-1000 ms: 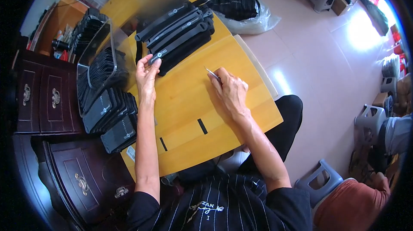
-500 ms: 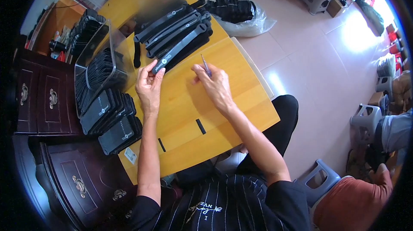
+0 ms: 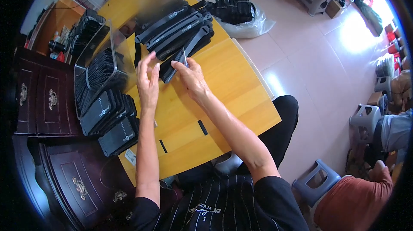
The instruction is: Removing waste material from pre-cut holes in storage straps using a small tool.
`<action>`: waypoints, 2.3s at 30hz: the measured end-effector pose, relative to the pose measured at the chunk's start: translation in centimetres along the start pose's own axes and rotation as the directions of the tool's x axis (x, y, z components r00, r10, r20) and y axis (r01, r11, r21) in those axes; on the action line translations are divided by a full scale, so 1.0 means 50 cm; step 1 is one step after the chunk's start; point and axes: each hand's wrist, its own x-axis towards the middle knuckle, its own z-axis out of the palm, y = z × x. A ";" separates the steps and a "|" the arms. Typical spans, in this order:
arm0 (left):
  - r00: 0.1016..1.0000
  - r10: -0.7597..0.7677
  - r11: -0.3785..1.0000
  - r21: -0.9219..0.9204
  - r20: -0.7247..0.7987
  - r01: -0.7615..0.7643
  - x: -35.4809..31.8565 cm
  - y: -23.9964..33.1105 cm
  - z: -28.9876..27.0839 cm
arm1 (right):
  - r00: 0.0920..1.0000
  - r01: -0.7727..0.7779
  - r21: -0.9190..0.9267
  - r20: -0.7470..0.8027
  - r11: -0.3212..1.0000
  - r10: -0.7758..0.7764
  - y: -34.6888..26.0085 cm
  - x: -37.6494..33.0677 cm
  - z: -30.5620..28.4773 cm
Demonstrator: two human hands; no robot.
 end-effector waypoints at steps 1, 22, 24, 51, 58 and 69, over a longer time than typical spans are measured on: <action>0.973 0.231 0.953 0.205 -0.025 -0.222 0.020 0.000 0.002 | 1.000 -0.001 -0.002 -0.005 1.000 0.001 -0.004 -0.009 0.003; 0.776 0.313 0.695 0.425 0.548 -0.580 0.093 -0.048 0.085 | 0.997 -0.073 0.292 0.045 0.954 0.063 -0.031 -0.067 -0.016; 0.786 0.324 0.702 0.423 0.526 -0.573 0.088 -0.049 0.091 | 0.997 -0.048 0.302 0.074 0.952 0.027 -0.038 -0.077 -0.036; 0.815 0.419 0.697 0.433 0.401 -0.572 0.067 -0.059 0.116 | 0.928 -0.166 0.803 0.323 0.572 -0.184 -0.127 -0.179 -0.304; 0.808 0.380 0.639 0.503 0.450 -0.581 0.064 -0.054 0.115 | 0.993 0.087 0.333 0.044 0.939 -0.108 -0.105 -0.299 -0.243; 0.756 0.007 0.557 -0.630 0.655 0.541 -0.122 0.313 0.150 | 0.904 0.313 -0.719 0.023 0.621 -0.427 -0.148 -0.443 -0.306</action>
